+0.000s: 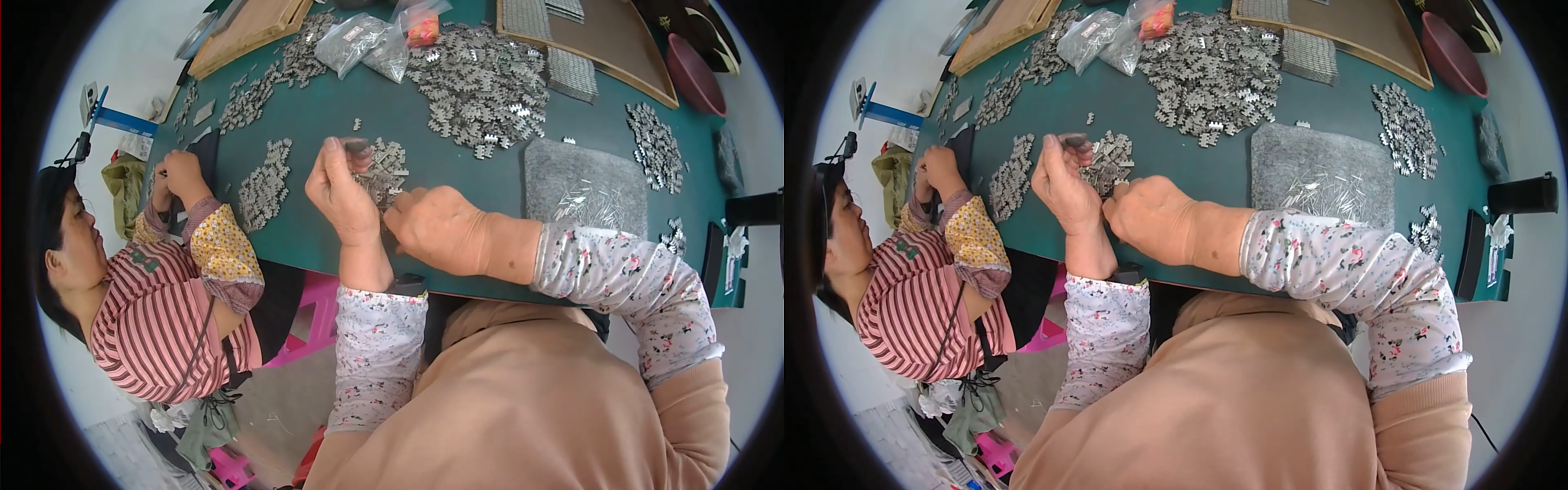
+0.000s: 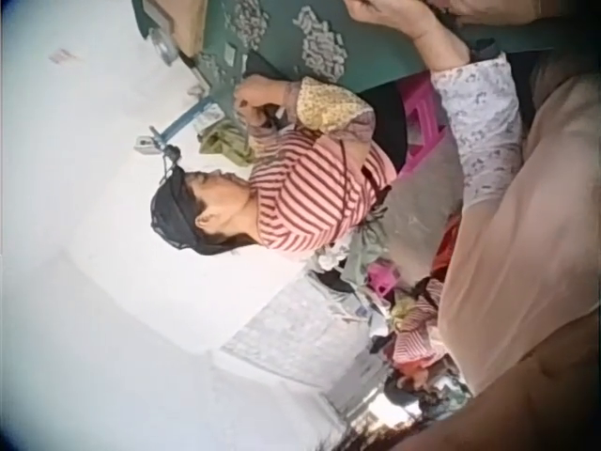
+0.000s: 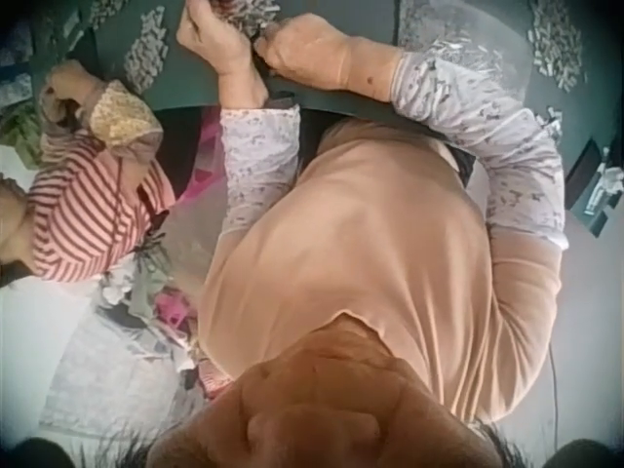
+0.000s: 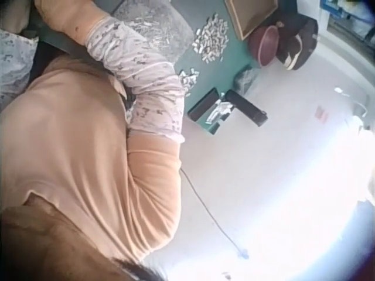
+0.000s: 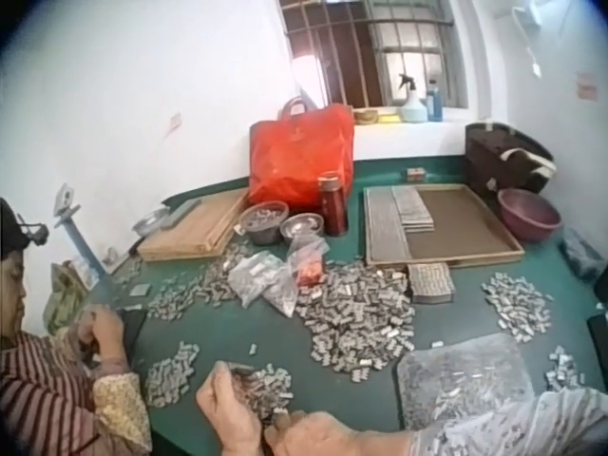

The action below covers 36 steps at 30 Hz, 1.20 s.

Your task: Assembling small metallic connector components by fitting them together at a workbench.

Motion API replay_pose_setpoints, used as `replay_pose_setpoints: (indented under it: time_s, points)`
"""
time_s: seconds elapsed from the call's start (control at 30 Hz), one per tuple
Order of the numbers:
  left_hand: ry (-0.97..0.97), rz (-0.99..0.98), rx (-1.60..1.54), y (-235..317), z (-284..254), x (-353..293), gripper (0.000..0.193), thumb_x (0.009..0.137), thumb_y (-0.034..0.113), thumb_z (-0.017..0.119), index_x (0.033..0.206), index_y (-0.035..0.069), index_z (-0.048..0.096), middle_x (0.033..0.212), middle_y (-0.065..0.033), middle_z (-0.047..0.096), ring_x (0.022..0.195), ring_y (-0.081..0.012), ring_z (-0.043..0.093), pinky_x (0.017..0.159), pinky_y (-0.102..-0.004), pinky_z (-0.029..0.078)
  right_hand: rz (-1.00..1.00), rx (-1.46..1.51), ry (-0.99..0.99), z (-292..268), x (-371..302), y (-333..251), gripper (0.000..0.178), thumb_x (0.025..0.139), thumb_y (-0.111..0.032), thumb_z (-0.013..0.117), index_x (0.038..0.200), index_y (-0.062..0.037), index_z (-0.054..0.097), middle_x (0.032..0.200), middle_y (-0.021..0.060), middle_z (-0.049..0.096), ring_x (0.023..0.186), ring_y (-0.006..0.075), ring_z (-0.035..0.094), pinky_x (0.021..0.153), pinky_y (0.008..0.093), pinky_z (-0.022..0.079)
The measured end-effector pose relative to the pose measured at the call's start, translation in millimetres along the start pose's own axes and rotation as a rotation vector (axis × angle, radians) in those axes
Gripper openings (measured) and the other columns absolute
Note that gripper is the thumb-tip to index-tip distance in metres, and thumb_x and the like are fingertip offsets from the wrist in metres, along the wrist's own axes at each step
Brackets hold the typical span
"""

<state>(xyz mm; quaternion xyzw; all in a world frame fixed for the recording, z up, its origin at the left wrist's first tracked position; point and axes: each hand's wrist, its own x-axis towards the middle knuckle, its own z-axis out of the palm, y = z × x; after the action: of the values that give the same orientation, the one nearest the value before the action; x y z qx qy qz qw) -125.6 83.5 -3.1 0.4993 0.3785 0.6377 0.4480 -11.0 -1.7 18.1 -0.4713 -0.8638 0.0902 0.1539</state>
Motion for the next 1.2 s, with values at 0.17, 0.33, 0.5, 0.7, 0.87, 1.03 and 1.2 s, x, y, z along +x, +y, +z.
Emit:
replay_pose_setpoints:
  time_s: [0.17, 0.33, 0.5, 0.7, 0.87, 1.03, 1.2]
  points:
    - [0.018, 0.007, 0.057, 1, -1, -1, 0.036, 0.097, 0.023, 0.049, 0.079, -0.004, 0.066, 0.069, -0.0049, 0.062, 0.063, -0.0099, 0.053, 0.061, -0.0248, 0.041, -0.08, -0.13, -0.077, -8, 0, -2, 0.024, 0.066, -0.009, 0.066, 0.088, 0.0001, 0.062, 0.083, 0.0143, 0.063, 0.077, 0.0273, 0.065, 0.063, 0.0344, 0.053]
    - [-0.017, 0.026, 0.088, 6, 4, -5, 0.035, 0.097, 0.021, 0.049, 0.078, -0.004, 0.064, 0.068, -0.0046, 0.061, 0.062, -0.0098, 0.052, 0.06, -0.0252, 0.041, 0.01, -0.123, -0.155, -14, -7, 2, 0.024, 0.069, -0.007, 0.064, 0.091, 0.0016, 0.061, 0.084, 0.0158, 0.063, 0.081, 0.0285, 0.065, 0.066, 0.0359, 0.054]
    - [-0.152, -0.045, 0.034, 18, 18, -14, 0.026, 0.096, 0.018, 0.054, 0.086, -0.004, 0.064, 0.077, -0.0063, 0.063, 0.067, -0.0108, 0.056, 0.061, -0.024, 0.043, 0.178, 0.069, -0.122, -17, -25, 20, 0.022, 0.073, -0.007, 0.062, 0.092, 0.0038, 0.059, 0.083, 0.0187, 0.062, 0.081, 0.034, 0.065, 0.071, 0.0404, 0.053]
    - [-0.409, -0.186, 0.129, 32, 60, -27, 0.023, 0.094, 0.012, 0.057, 0.111, -0.002, 0.063, 0.088, -0.0082, 0.064, 0.07, -0.0094, 0.058, 0.061, -0.0212, 0.048, 0.334, 0.219, 0.072, -33, -57, 62, 0.019, 0.078, -0.008, 0.063, 0.093, 0.0014, 0.058, 0.085, 0.02, 0.063, 0.075, 0.034, 0.064, 0.068, 0.0404, 0.052]
    - [-0.719, -0.543, -0.037, 37, 92, -40, 0.03, 0.095, 0.014, 0.056, 0.113, -0.009, 0.058, 0.09, -0.0146, 0.066, 0.069, -0.0187, 0.066, 0.052, -0.0277, 0.055, 0.545, 0.659, 0.373, -65, -82, 83, 0.015, 0.084, -0.011, 0.063, 0.092, 0.0014, 0.059, 0.077, 0.0131, 0.063, 0.067, 0.0231, 0.062, 0.061, 0.0352, 0.049]
    - [-0.745, -0.606, -0.201, 17, 120, -49, 0.021, 0.087, 0.005, 0.066, 0.104, -0.007, 0.062, 0.079, -0.0144, 0.067, 0.058, -0.0194, 0.066, 0.049, -0.0271, 0.055, 0.7, 1.081, 0.458, -73, -106, 90, 0.011, 0.093, -0.009, 0.057, 0.097, 0.0012, 0.06, 0.076, 0.0013, 0.058, 0.068, 0.0088, 0.051, 0.06, 0.0264, 0.046]
    - [-0.696, -0.581, -0.165, -5, 123, -47, 0.016, 0.088, 0.004, 0.065, 0.101, -0.005, 0.065, 0.078, -0.0114, 0.067, 0.058, -0.0163, 0.065, 0.049, -0.0243, 0.052, 0.533, 0.154, 0.457, -71, -136, 108, 0.015, 0.085, -0.008, 0.062, 0.099, -0.0016, 0.064, 0.082, 0.0116, 0.062, 0.072, 0.0273, 0.061, 0.067, 0.0368, 0.049]
